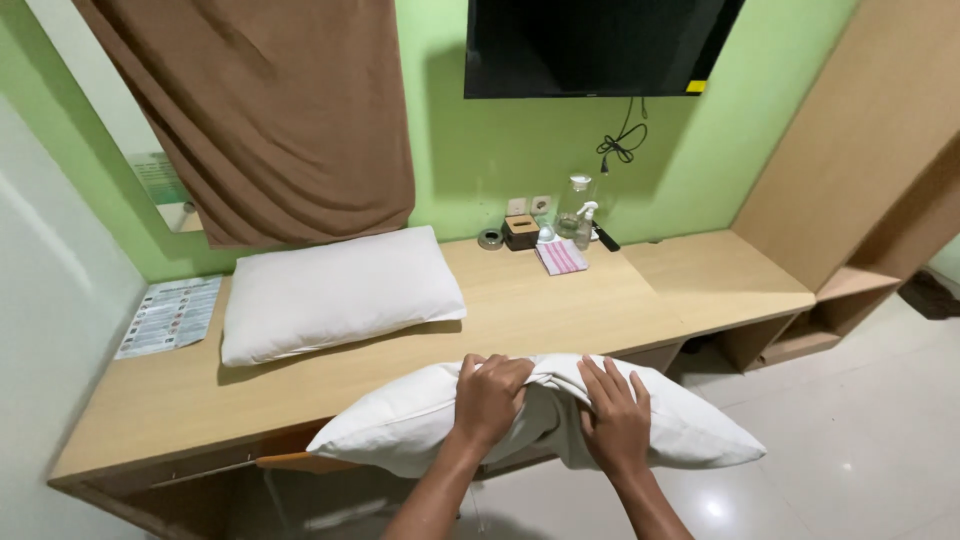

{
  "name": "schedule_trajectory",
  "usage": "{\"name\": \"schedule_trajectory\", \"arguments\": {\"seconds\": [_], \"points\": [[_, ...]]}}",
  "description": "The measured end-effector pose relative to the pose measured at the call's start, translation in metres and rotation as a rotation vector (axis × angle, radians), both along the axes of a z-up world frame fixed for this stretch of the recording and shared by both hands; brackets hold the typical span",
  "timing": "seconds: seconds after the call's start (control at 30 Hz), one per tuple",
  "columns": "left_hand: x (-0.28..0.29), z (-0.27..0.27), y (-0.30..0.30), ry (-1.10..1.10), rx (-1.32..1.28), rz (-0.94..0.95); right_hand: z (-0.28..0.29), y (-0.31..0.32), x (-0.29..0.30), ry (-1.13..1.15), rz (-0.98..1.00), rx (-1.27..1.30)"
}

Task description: The person folds a white pillow on a mattress and places it on a nearby desk. They then return to the bed, pick up a second pillow, and place it on the desk. Finally, the person folds a white duvet on the mattress.

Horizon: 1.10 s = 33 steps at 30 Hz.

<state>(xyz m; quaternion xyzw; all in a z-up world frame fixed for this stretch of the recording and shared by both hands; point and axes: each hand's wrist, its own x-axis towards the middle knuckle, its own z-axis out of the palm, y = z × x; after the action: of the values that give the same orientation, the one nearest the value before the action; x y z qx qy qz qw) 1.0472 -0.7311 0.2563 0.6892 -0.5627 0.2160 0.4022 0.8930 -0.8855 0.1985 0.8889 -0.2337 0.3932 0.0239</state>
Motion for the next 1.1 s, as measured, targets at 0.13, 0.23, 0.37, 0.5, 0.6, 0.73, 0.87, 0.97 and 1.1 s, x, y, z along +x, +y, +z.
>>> {"name": "schedule_trajectory", "arguments": {"seconds": [0.13, 0.23, 0.37, 0.5, 0.6, 0.73, 0.87, 0.97, 1.1], "points": [[0.038, 0.000, -0.028, -0.030, -0.027, 0.074, 0.019, -0.036, 0.043, 0.002, 0.065, -0.029], [0.069, -0.001, -0.049, -0.036, -0.026, 0.104, 0.027, -0.065, 0.078, -0.003, 0.145, -0.051], [0.119, 0.005, -0.075, -0.006, 0.026, 0.131, 0.027, -0.106, 0.134, 0.059, 0.203, -0.051], [0.167, 0.000, -0.105, 0.070, 0.117, 0.178, 0.024, -0.147, 0.191, 0.150, 0.280, -0.031], [0.212, -0.004, -0.130, 0.071, 0.139, 0.205, 0.021, -0.179, 0.235, 0.171, 0.290, 0.008], [0.243, -0.001, -0.149, 0.097, 0.169, 0.224, 0.026, -0.198, 0.266, 0.163, 0.337, 0.025], [0.273, 0.009, -0.175, 0.099, 0.201, 0.256, 0.034, -0.228, 0.302, 0.141, 0.408, 0.028], [0.290, 0.011, -0.181, 0.102, 0.215, 0.302, 0.050, -0.234, 0.323, 0.152, 0.445, 0.047], [0.304, 0.020, -0.189, 0.135, 0.300, 0.430, 0.044, -0.252, 0.360, 0.163, 0.529, 0.066]]}}
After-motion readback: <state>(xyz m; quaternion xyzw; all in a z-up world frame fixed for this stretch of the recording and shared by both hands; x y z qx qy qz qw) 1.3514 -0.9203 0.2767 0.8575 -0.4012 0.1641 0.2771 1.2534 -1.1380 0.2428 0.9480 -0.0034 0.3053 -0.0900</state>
